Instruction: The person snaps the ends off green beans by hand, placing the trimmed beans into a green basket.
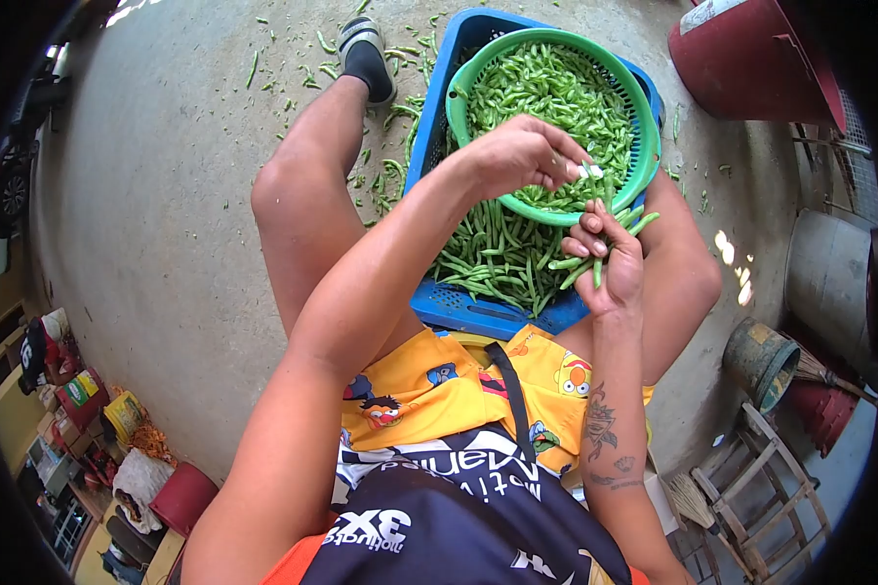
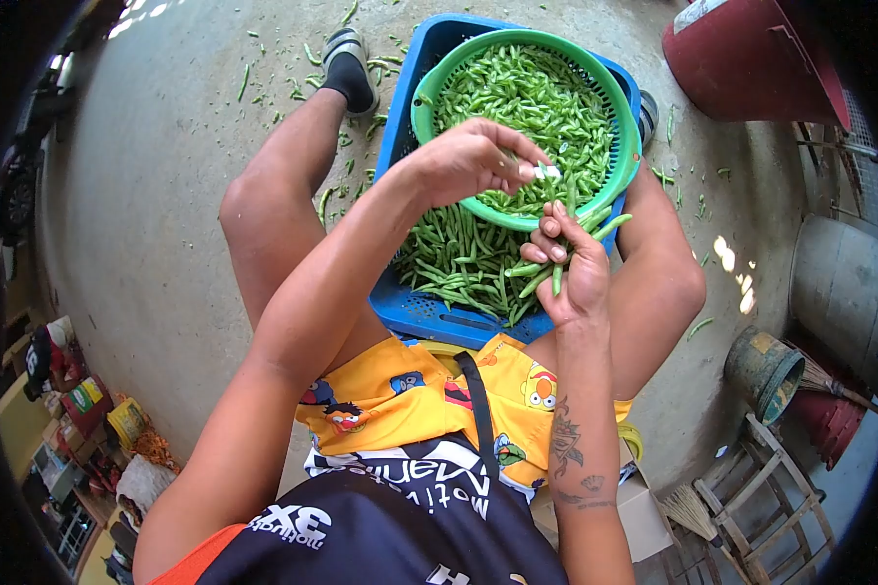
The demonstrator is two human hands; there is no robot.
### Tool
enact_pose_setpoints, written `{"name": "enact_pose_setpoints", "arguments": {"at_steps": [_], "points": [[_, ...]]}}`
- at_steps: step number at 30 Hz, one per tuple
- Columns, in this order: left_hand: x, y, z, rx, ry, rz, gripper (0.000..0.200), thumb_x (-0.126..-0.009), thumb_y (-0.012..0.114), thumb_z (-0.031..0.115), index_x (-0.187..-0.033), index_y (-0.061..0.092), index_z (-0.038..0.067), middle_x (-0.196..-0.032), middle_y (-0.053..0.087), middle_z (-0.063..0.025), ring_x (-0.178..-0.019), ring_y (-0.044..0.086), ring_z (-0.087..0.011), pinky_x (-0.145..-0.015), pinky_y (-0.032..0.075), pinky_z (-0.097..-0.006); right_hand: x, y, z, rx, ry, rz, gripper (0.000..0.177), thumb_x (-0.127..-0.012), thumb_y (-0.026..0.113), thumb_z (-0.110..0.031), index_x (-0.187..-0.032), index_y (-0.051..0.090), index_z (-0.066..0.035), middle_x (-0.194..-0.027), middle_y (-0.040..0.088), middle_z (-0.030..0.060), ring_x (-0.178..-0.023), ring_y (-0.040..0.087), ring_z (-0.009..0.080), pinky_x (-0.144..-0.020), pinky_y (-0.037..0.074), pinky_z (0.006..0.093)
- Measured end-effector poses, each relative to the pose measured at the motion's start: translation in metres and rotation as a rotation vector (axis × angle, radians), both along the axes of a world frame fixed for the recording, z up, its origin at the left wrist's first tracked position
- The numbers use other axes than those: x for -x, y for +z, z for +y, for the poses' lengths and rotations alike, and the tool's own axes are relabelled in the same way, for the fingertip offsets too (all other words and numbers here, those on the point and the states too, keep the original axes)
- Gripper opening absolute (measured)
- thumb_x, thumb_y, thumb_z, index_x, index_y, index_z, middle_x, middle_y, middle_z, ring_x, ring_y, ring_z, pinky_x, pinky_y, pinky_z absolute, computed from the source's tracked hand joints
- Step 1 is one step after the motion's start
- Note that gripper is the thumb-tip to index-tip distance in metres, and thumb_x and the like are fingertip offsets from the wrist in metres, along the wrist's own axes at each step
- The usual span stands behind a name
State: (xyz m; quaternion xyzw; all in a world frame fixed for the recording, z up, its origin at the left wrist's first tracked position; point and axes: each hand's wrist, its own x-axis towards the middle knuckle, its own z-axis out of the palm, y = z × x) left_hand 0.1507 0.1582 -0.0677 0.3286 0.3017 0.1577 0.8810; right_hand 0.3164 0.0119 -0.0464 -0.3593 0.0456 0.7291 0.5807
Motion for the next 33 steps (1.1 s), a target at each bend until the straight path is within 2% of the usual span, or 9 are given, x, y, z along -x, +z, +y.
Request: {"name": "enact_pose_setpoints", "arguments": {"at_steps": [4, 10, 13, 17, 19, 23, 27, 30, 33], "points": [[-0.008, 0.003, -0.012, -0.067, -0.139, -0.023, 0.024, -0.088, 0.068, -0.003, -0.112, 0.072, -0.006, -0.088, 0.071, -0.0084, -0.077, 0.063, -0.0133, -0.071, 0.049, -0.0283, 0.003, 0.003, 0.0, 0.039, -0.031, -0.015, 0.014, -0.106, 0.054, -0.015, -0.108, 0.058, -0.002, -0.079, 0.054, -0.0033, -0.058, 0.041, 0.0024, -0.059, 0.037, 0.0218], [0.003, -0.003, 0.005, -0.001, 0.136, -0.036, 0.022, -0.087, 0.068, -0.006, -0.107, 0.073, -0.008, -0.089, 0.07, -0.0091, -0.075, 0.062, -0.0157, -0.072, 0.05, -0.0288, 0.0, 0.002, 0.0, -0.044, 0.006, 0.031, 0.02, -0.106, 0.052, -0.015, -0.116, 0.058, 0.002, -0.082, 0.055, -0.0017, -0.061, 0.043, 0.0032, -0.062, 0.038, 0.0224], [0.006, 0.002, 0.009, -0.675, 0.077, 0.576, 0.025, -0.088, 0.075, 0.004, -0.112, 0.076, 0.001, -0.089, 0.071, -0.0045, -0.078, 0.064, -0.011, -0.072, 0.051, -0.0272, 0.009, 0.023, 0.009, 0.084, 0.007, -0.044, 0.029, -0.107, 0.05, -0.018, -0.124, 0.057, 0.004, -0.086, 0.055, -0.0002, -0.064, 0.044, 0.0042, -0.063, 0.039, 0.023], [0.009, 0.007, 0.011, -0.649, 0.161, 0.509, 0.028, -0.087, 0.078, 0.01, -0.114, 0.077, 0.006, -0.089, 0.072, -0.0032, -0.08, 0.065, -0.0089, -0.072, 0.051, -0.0261, -0.002, 0.004, 0.0, -0.033, 0.053, 0.063, 0.032, -0.108, 0.048, -0.019, -0.131, 0.055, 0.001, -0.092, 0.055, -0.0001, -0.065, 0.045, 0.0053, -0.064, 0.041, 0.0234], [0.009, 0.014, 0.01, -0.844, 0.153, 0.578, 0.029, -0.087, 0.078, 0.01, -0.116, 0.076, 0.004, -0.09, 0.072, -0.0031, -0.08, 0.065, -0.0091, -0.072, 0.052, -0.027, -0.002, 0.004, -0.002, -0.017, 0.051, 0.043, 0.031, -0.108, 0.049, -0.02, -0.131, 0.055, 0.0, -0.092, 0.055, -0.0001, -0.065, 0.046, 0.0053, -0.063, 0.041, 0.0234], [0.006, 0.009, 0.012, -0.607, 0.143, 0.35, 0.031, -0.088, 0.077, 0.009, -0.118, 0.075, 0.003, -0.091, 0.072, -0.002, -0.081, 0.064, -0.0089, -0.072, 0.051, -0.027, -0.004, 0.005, -0.003, -0.011, 0.074, 0.023, 0.028, -0.108, 0.05, -0.021, -0.128, 0.057, -0.003, -0.091, 0.058, 0.0002, -0.064, 0.046, 0.0053, -0.061, 0.041, 0.0234], [0.001, 0.009, 0.004, -0.319, -0.148, 0.055, 0.031, -0.086, 0.072, 0.003, -0.117, 0.075, 0.0, -0.091, 0.073, -0.0019, -0.081, 0.063, -0.009, -0.075, 0.048, -0.0243, -0.004, 0.007, -0.002, 0.008, 0.138, 0.036, 0.028, -0.107, 0.05, -0.021, -0.128, 0.057, -0.003, -0.09, 0.06, 0.0005, -0.063, 0.046, 0.0058, -0.06, 0.041, 0.0231], [0.0, 0.004, 0.002, -0.301, -0.139, 0.074, 0.028, -0.085, 0.073, 0.002, -0.113, 0.076, -0.001, -0.088, 0.073, -0.0021, -0.078, 0.062, -0.0097, -0.074, 0.048, -0.0254, -0.002, 0.009, -0.004, 0.046, 0.151, 0.063, 0.03, -0.107, 0.052, -0.023, -0.127, 0.059, -0.002, -0.088, 0.063, 0.0008, -0.062, 0.047, 0.0058, -0.057, 0.04, 0.0224], [0.009, 0.004, 0.011, -0.374, -0.076, 0.216, 0.024, -0.084, 0.073, 0.001, -0.108, 0.076, -0.002, -0.086, 0.073, -0.0031, -0.078, 0.062, -0.0102, -0.075, 0.049, -0.0264, 0.008, 0.024, -0.009, 0.109, 0.098, -0.484, 0.026, -0.102, 0.063, -0.022, -0.117, 0.065, -0.001, -0.082, 0.066, 0.0032, -0.06, 0.048, 0.0055, -0.052, 0.039, 0.0219]]}}
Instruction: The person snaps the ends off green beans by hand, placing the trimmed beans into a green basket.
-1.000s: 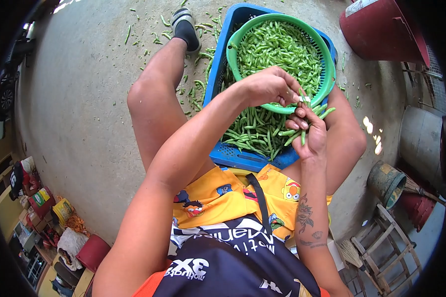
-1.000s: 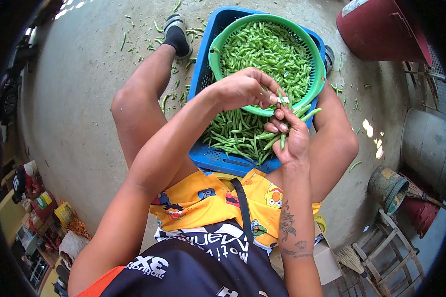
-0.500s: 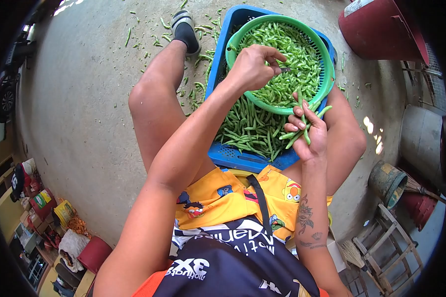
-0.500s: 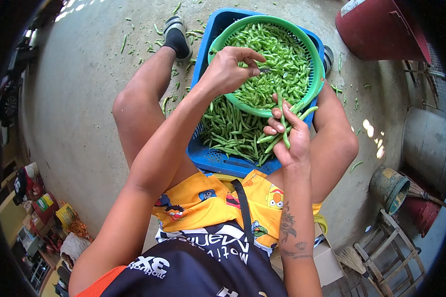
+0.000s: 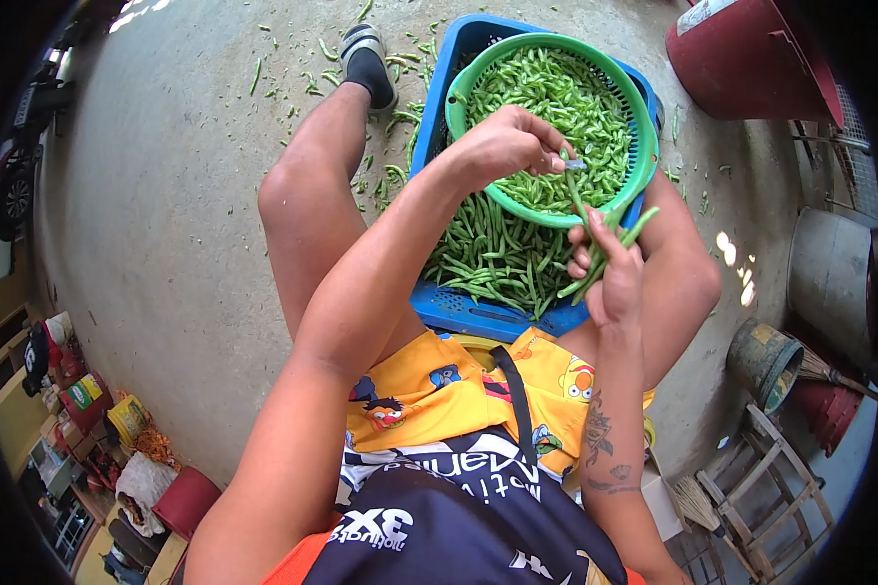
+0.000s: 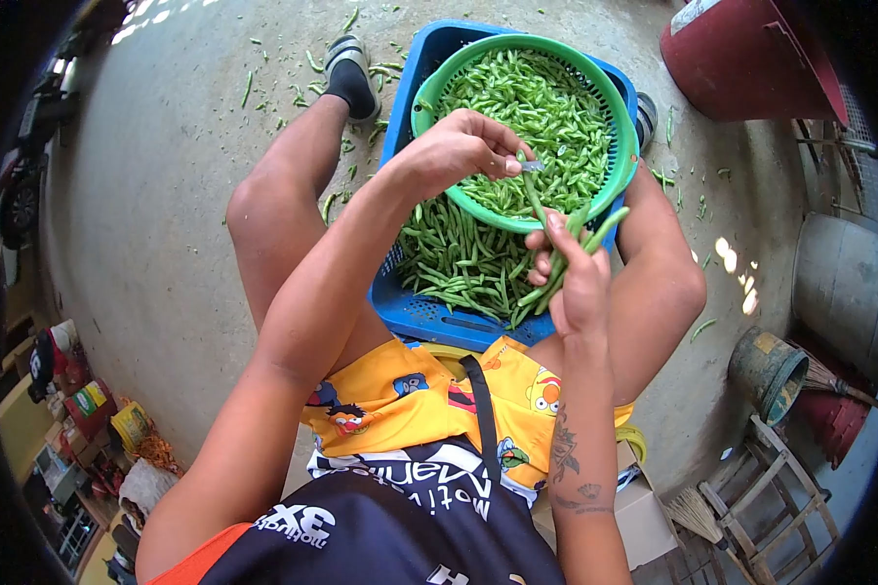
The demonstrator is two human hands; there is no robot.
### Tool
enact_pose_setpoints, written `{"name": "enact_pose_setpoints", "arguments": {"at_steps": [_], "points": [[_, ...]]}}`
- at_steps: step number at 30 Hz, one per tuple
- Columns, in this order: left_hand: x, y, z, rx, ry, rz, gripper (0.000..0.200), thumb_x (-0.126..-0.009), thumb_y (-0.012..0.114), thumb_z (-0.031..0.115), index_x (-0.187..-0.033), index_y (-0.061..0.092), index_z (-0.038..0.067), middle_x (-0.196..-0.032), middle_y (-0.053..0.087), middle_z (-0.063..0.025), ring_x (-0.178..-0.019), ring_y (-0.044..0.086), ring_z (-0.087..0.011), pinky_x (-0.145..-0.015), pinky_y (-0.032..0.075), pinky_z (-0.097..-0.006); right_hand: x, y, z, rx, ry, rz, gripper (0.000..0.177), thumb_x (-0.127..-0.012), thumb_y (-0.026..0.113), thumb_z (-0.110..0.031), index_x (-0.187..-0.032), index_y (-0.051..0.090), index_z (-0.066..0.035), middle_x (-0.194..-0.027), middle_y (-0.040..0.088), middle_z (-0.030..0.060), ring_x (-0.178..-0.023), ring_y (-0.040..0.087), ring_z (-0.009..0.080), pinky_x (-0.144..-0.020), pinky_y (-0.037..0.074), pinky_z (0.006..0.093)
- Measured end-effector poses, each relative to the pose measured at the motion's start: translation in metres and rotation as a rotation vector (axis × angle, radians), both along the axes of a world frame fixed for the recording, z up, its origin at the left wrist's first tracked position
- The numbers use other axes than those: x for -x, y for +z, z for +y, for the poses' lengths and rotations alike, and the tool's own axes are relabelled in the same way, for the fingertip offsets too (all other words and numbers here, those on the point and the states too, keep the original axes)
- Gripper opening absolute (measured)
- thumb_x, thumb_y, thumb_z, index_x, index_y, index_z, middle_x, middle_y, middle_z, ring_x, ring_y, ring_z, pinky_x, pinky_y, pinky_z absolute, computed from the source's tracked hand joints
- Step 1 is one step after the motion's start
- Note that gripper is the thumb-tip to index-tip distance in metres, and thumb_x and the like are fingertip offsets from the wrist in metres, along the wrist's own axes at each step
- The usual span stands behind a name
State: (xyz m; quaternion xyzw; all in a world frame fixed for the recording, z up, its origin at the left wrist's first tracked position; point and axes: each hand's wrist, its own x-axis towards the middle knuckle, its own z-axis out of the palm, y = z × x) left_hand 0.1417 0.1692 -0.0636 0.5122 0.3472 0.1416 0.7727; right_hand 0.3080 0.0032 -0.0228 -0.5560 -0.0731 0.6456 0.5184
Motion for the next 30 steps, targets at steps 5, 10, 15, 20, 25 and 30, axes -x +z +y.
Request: {"name": "enact_pose_setpoints", "arguments": {"at_steps": [5, 10, 15, 20, 25, 30], "points": [[-0.001, -0.003, 0.0, 0.077, 0.037, -0.039, 0.022, -0.085, 0.072, -0.001, -0.106, 0.075, -0.005, -0.087, 0.073, -0.0052, -0.078, 0.062, -0.0111, -0.073, 0.049, -0.0272, -0.001, 0.006, -0.002, -0.002, -0.002, -0.118, 0.016, -0.101, 0.062, -0.016, -0.11, 0.062, -0.003, -0.073, 0.055, -0.0027, -0.055, 0.041, 0.0027, -0.048, 0.033, 0.0188], [-0.003, -0.007, 0.001, 0.215, -0.027, -0.167, 0.024, -0.085, 0.069, -0.005, -0.108, 0.074, -0.007, -0.088, 0.072, -0.0069, -0.077, 0.062, -0.0126, -0.072, 0.049, -0.0269, -0.01, 0.007, -0.001, 0.032, -0.056, 0.003, 0.014, -0.101, 0.06, -0.012, -0.108, 0.062, -0.001, -0.068, 0.047, -0.0054, -0.053, 0.037, 0.0012, -0.047, 0.031, 0.0184], [0.001, -0.009, 0.004, 0.22, 0.035, -0.122, 0.024, -0.085, 0.068, -0.006, -0.108, 0.074, -0.007, -0.089, 0.072, -0.0079, -0.079, 0.063, -0.0135, -0.074, 0.05, -0.0276, -0.02, 0.0, -0.007, 0.001, -0.059, 0.135, 0.014, -0.098, 0.063, -0.009, -0.105, 0.064, 0.002, -0.072, 0.054, -0.0012, -0.053, 0.039, 0.0022, -0.046, 0.032, 0.0191], [0.005, -0.017, 0.009, 0.257, 0.166, -0.124, 0.024, -0.087, 0.065, -0.007, -0.109, 0.074, -0.007, -0.092, 0.072, -0.0095, -0.08, 0.064, -0.0145, -0.077, 0.051, -0.0285, -0.023, -0.005, -0.008, -0.005, -0.079, 0.174, 0.013, -0.098, 0.063, -0.01, -0.105, 0.064, 0.002, -0.071, 0.053, -0.0018, -0.054, 0.039, 0.0022, -0.047, 0.033, 0.0191], [-0.007, -0.013, -0.005, 0.341, -0.011, -0.245, 0.023, -0.088, 0.066, -0.006, -0.109, 0.074, -0.006, -0.09, 0.07, -0.0074, -0.08, 0.062, -0.0137, -0.076, 0.051, -0.0297, -0.017, -0.003, -0.003, 0.014, -0.082, 0.14, 0.013, -0.099, 0.062, -0.01, -0.106, 0.062, 0.0, -0.072, 0.052, -0.0024, -0.055, 0.04, 0.0025, -0.048, 0.033, 0.0186], [0.003, -0.017, 0.008, 0.257, 0.135, -0.11, 0.022, -0.088, 0.067, -0.005, -0.108, 0.075, -0.003, -0.091, 0.071, -0.0062, -0.08, 0.062, -0.0117, -0.075, 0.051, -0.028, -0.02, -0.006, -0.004, 0.002, -0.068, 0.168, 0.015, -0.099, 0.063, -0.011, -0.108, 0.063, 0.001, -0.071, 0.051, -0.0028, -0.055, 0.039, 0.0023, -0.048, 0.033, 0.0188]]}}
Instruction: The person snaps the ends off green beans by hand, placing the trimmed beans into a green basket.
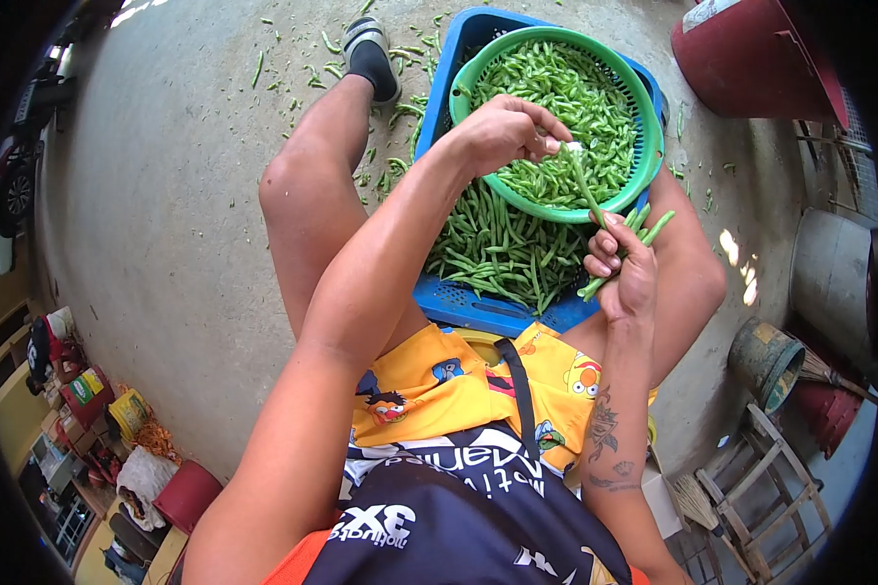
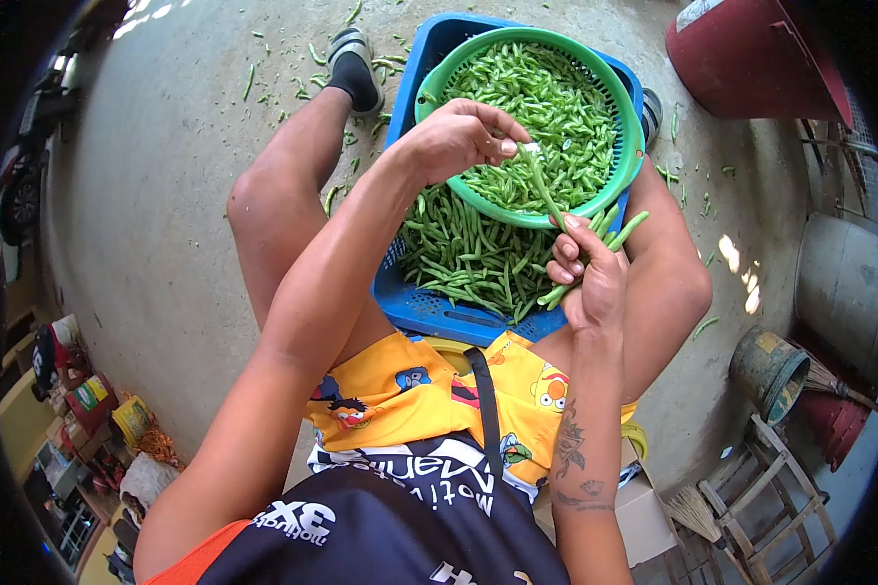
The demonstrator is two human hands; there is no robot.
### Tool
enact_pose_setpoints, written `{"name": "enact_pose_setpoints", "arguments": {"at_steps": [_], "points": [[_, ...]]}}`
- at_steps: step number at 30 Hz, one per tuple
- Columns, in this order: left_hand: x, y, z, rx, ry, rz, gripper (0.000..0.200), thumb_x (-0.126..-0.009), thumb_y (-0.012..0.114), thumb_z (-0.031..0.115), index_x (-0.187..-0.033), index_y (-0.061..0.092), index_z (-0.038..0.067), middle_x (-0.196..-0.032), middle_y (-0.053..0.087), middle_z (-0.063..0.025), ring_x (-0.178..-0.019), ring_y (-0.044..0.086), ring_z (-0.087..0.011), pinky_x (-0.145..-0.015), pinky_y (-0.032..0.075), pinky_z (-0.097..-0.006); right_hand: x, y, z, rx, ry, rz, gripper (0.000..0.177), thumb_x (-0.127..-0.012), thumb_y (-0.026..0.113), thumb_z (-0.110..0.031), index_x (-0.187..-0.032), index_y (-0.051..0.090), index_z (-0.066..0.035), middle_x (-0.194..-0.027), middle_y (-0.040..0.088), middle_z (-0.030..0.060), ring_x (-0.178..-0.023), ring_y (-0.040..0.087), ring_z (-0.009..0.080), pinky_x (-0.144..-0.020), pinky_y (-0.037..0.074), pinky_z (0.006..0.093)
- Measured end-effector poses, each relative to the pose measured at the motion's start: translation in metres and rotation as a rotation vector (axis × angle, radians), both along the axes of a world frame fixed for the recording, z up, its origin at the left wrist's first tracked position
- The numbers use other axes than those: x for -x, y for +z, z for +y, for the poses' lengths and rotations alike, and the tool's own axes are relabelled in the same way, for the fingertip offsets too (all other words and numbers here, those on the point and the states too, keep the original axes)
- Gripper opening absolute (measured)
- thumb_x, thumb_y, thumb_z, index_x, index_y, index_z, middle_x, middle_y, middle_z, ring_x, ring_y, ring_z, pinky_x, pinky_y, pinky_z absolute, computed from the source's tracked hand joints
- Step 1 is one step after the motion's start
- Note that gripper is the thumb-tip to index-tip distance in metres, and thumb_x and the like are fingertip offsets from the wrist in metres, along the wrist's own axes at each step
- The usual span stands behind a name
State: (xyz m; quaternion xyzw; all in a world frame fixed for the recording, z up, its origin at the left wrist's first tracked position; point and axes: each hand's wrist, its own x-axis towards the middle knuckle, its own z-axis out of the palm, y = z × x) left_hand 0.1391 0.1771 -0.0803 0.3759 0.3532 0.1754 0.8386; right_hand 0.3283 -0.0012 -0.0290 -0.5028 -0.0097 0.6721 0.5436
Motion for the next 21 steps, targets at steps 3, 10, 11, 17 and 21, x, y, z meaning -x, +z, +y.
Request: {"name": "enact_pose_setpoints", "arguments": {"at_steps": [3, 10, 11, 17, 21], "points": [[-0.003, -0.004, -0.005, 0.023, 0.008, -0.059, 0.023, -0.088, 0.067, -0.004, -0.11, 0.074, -0.003, -0.094, 0.071, -0.0062, -0.081, 0.062, -0.0116, -0.076, 0.051, -0.027, 0.0, -0.002, 0.002, -0.001, -0.006, 0.004, 0.017, -0.099, 0.063, -0.011, -0.11, 0.063, 0.002, -0.071, 0.051, -0.0034, -0.055, 0.039, 0.0022, -0.049, 0.032, 0.0188], [-0.008, -0.006, -0.009, -0.035, -0.019, 0.011, 0.023, -0.089, 0.066, -0.004, -0.111, 0.072, -0.004, -0.096, 0.072, -0.0075, -0.08, 0.063, -0.0127, -0.076, 0.051, -0.0274, 0.001, -0.004, 0.002, 0.006, -0.012, 0.014, 0.019, -0.1, 0.062, -0.012, -0.112, 0.062, 0.002, -0.071, 0.05, -0.0042, -0.055, 0.039, 0.0019, -0.049, 0.032, 0.0189], [-0.003, -0.006, -0.005, 0.0, 0.009, -0.02, 0.023, -0.089, 0.066, -0.004, -0.111, 0.072, -0.004, -0.096, 0.072, -0.0088, -0.079, 0.064, -0.0138, -0.076, 0.052, -0.0285, 0.001, -0.004, 0.002, 0.003, -0.01, 0.015, 0.019, -0.1, 0.062, -0.012, -0.112, 0.062, 0.002, -0.071, 0.05, -0.0042, -0.055, 0.039, 0.0019, -0.049, 0.032, 0.0189], [-0.015, -0.002, -0.02, 0.073, -0.053, -0.096, 0.024, -0.089, 0.065, -0.006, -0.112, 0.071, -0.005, -0.097, 0.071, -0.0092, -0.084, 0.064, -0.0137, -0.076, 0.052, -0.0281, 0.006, 0.0, 0.006, 0.004, -0.027, 0.006, 0.019, -0.1, 0.061, -0.012, -0.112, 0.062, 0.002, -0.07, 0.048, -0.0046, -0.056, 0.039, 0.0021, -0.049, 0.032, 0.0188], [-0.007, -0.002, -0.011, 0.03, 0.035, -0.018, 0.021, -0.088, 0.065, -0.006, -0.108, 0.072, -0.005, -0.093, 0.071, -0.0092, -0.083, 0.064, -0.0154, -0.075, 0.051, -0.0294, 0.003, -0.002, 0.004, 0.001, -0.01, 0.013, 0.02, -0.1, 0.061, -0.013, -0.113, 0.062, 0.003, -0.07, 0.048, -0.0049, -0.056, 0.038, 0.0019, -0.05, 0.032, 0.0187]]}}
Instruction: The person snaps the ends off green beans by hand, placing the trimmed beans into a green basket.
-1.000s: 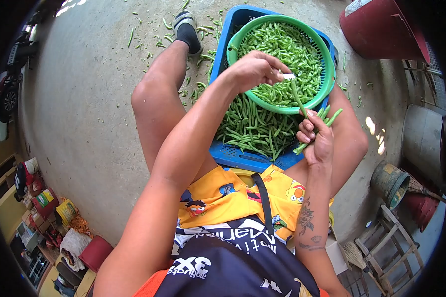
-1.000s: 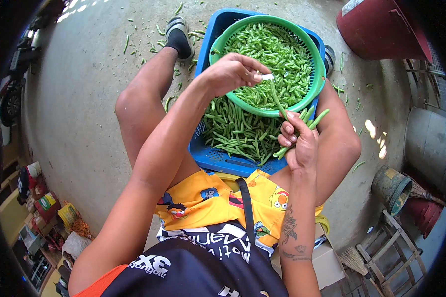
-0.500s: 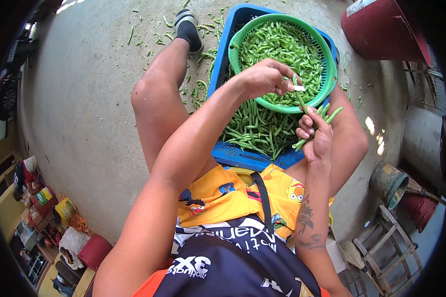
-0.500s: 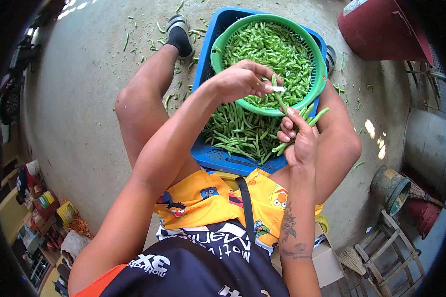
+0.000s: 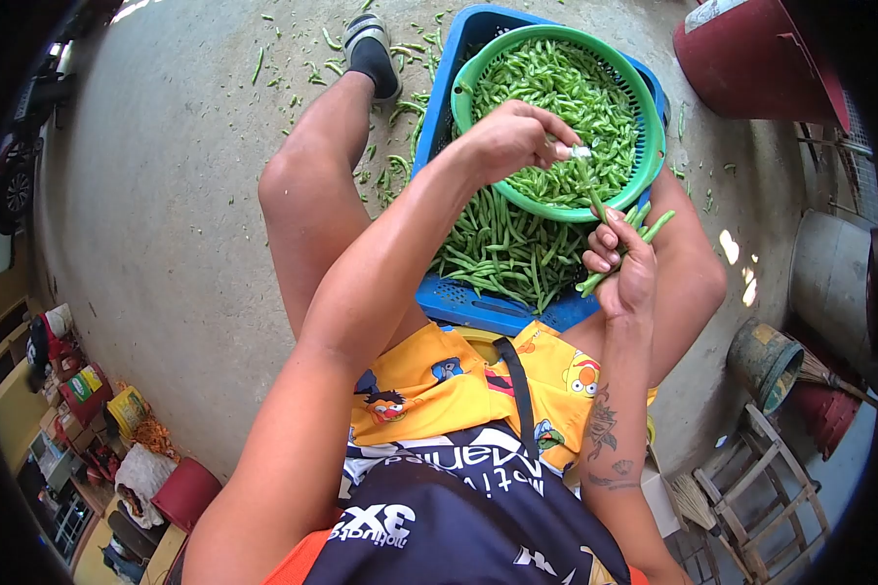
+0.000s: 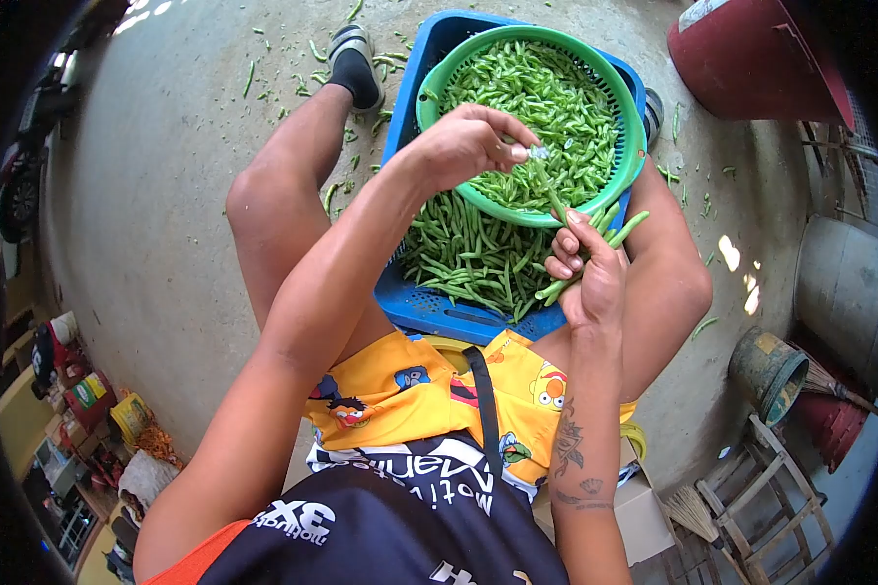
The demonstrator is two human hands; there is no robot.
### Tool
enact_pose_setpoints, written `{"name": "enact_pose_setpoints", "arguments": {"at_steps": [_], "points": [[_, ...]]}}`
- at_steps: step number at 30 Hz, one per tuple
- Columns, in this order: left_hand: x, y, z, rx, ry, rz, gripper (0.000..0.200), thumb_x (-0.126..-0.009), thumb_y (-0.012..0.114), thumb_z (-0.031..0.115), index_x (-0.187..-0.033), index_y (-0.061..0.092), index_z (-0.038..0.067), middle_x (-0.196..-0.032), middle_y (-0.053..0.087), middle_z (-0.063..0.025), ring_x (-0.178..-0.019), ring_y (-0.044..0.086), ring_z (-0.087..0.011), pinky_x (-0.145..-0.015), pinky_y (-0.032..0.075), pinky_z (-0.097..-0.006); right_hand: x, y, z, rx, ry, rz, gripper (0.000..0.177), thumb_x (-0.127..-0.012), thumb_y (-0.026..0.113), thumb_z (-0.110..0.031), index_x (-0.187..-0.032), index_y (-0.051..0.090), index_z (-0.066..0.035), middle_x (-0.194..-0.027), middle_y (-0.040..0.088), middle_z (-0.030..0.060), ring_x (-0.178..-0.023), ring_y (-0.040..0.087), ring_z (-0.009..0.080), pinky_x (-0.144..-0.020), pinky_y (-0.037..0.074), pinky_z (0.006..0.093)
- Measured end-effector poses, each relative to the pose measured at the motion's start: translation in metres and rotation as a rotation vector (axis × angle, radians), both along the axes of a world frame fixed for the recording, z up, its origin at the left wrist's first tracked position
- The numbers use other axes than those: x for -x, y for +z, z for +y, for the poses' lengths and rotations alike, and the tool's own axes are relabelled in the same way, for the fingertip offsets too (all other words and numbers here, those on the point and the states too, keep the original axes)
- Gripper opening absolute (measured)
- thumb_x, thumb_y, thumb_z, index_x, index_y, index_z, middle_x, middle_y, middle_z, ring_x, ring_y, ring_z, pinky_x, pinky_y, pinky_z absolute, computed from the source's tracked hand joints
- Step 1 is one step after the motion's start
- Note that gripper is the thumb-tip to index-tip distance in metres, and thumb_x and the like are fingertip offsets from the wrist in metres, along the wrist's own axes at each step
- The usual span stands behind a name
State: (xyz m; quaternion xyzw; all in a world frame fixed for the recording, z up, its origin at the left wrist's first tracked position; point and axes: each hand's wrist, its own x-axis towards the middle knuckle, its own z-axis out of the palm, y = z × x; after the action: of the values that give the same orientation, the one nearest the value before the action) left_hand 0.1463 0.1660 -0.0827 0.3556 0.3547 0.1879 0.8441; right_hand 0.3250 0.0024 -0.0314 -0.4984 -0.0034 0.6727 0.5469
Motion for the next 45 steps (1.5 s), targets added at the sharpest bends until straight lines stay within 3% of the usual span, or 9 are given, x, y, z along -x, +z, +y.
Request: {"name": "enact_pose_setpoints", "arguments": {"at_steps": [3, 7, 11, 19, 25, 29, 35, 42, 45], "points": [[0.005, 0.0, 0.006, 0.048, 0.111, -0.012, 0.023, -0.087, 0.065, -0.007, -0.109, 0.072, -0.007, -0.093, 0.072, -0.0123, -0.077, 0.064, -0.0163, -0.07, 0.051, -0.0307, 0.002, 0.0, 0.002, 0.002, 0.005, -0.004, 0.021, -0.102, 0.058, -0.014, -0.115, 0.061, 0.003, -0.071, 0.047, -0.0055, -0.056, 0.037, 0.0015, -0.05, 0.032, 0.0181], [-0.008, 0.001, -0.011, 0.126, -0.039, -0.092, 0.021, -0.089, 0.064, -0.007, -0.108, 0.071, -0.007, -0.105, 0.072, -0.0118, -0.086, 0.066, -0.0156, -0.077, 0.054, -0.0285, 0.005, 0.001, 0.006, 0.018, -0.004, -0.009, 0.023, -0.103, 0.055, -0.014, -0.118, 0.059, 0.003, -0.072, 0.046, -0.0059, -0.057, 0.037, 0.0013, -0.05, 0.032, 0.0177], [-0.005, -0.003, -0.005, 0.016, -0.053, -0.099, 0.016, -0.088, 0.066, -0.005, -0.103, 0.072, -0.005, -0.1, 0.072, -0.0111, -0.086, 0.066, -0.0153, -0.076, 0.054, -0.0287, 0.003, -0.002, 0.004, -0.006, 0.011, 0.01, 0.023, -0.103, 0.055, -0.014, -0.119, 0.058, 0.003, -0.073, 0.046, -0.0057, -0.058, 0.037, 0.0014, -0.05, 0.032, 0.0177], [-0.014, 0.002, -0.017, 0.128, 0.061, -0.079, 0.021, -0.089, 0.063, -0.007, -0.109, 0.07, -0.004, -0.098, 0.071, -0.0103, -0.085, 0.066, -0.0167, -0.078, 0.054, -0.0304, 0.005, -0.004, 0.007, 0.002, 0.0, -0.001, 0.024, -0.104, 0.056, -0.015, -0.119, 0.057, 0.004, -0.073, 0.047, -0.0055, -0.058, 0.038, 0.0015, -0.051, 0.033, 0.0179], [-0.004, 0.0, -0.002, 0.031, 0.185, 0.01, 0.02, -0.091, 0.062, -0.005, -0.109, 0.072, -0.004, -0.1, 0.07, -0.0092, -0.088, 0.065, -0.0157, -0.077, 0.051, -0.0294, 0.004, -0.005, 0.005, 0.002, 0.006, -0.009, 0.024, -0.104, 0.055, -0.015, -0.12, 0.057, 0.002, -0.075, 0.047, -0.0054, -0.059, 0.038, 0.0016, -0.051, 0.034, 0.0176], [-0.014, 0.007, -0.02, -0.154, 0.056, 0.093, 0.025, -0.093, 0.07, 0.004, -0.118, 0.072, -0.001, -0.099, 0.073, -0.0048, -0.084, 0.064, -0.0107, -0.075, 0.05, -0.0276, 0.005, -0.004, 0.007, 0.007, -0.029, -0.013, 0.024, -0.105, 0.054, -0.016, -0.121, 0.057, 0.001, -0.077, 0.048, -0.0051, -0.059, 0.038, 0.0016, -0.052, 0.033, 0.0175], [-0.01, 0.01, -0.017, -0.14, 0.07, 0.093, 0.032, -0.09, 0.074, 0.005, -0.121, 0.07, -0.002, -0.095, 0.073, -0.0061, -0.08, 0.067, -0.0124, -0.074, 0.052, -0.0278, 0.005, -0.005, 0.006, 0.007, -0.036, -0.028, 0.024, -0.105, 0.053, -0.017, -0.122, 0.056, 0.0, -0.078, 0.047, -0.0053, -0.06, 0.036, 0.0018, -0.052, 0.033, 0.018], [-0.012, -0.001, -0.015, 0.023, -0.124, -0.076, 0.025, -0.084, 0.065, -0.007, -0.108, 0.072, -0.004, -0.088, 0.071, -0.0073, -0.079, 0.064, -0.0151, -0.074, 0.051, -0.0289, 0.005, -0.005, 0.007, -0.004, 0.005, 0.018, 0.024, -0.105, 0.053, -0.017, -0.121, 0.057, 0.0, -0.077, 0.047, -0.0055, -0.06, 0.037, 0.0023, -0.052, 0.033, 0.0182], [-0.005, -0.002, -0.007, 0.004, -0.038, -0.001, 0.022, -0.084, 0.066, -0.007, -0.104, 0.073, -0.004, -0.088, 0.071, -0.0078, -0.079, 0.065, -0.0159, -0.075, 0.051, -0.03, 0.007, -0.002, 0.006, 0.001, 0.015, 0.022, 0.024, -0.104, 0.053, -0.017, -0.121, 0.057, 0.0, -0.076, 0.047, -0.0055, -0.06, 0.037, 0.0025, -0.052, 0.033, 0.0185]]}}
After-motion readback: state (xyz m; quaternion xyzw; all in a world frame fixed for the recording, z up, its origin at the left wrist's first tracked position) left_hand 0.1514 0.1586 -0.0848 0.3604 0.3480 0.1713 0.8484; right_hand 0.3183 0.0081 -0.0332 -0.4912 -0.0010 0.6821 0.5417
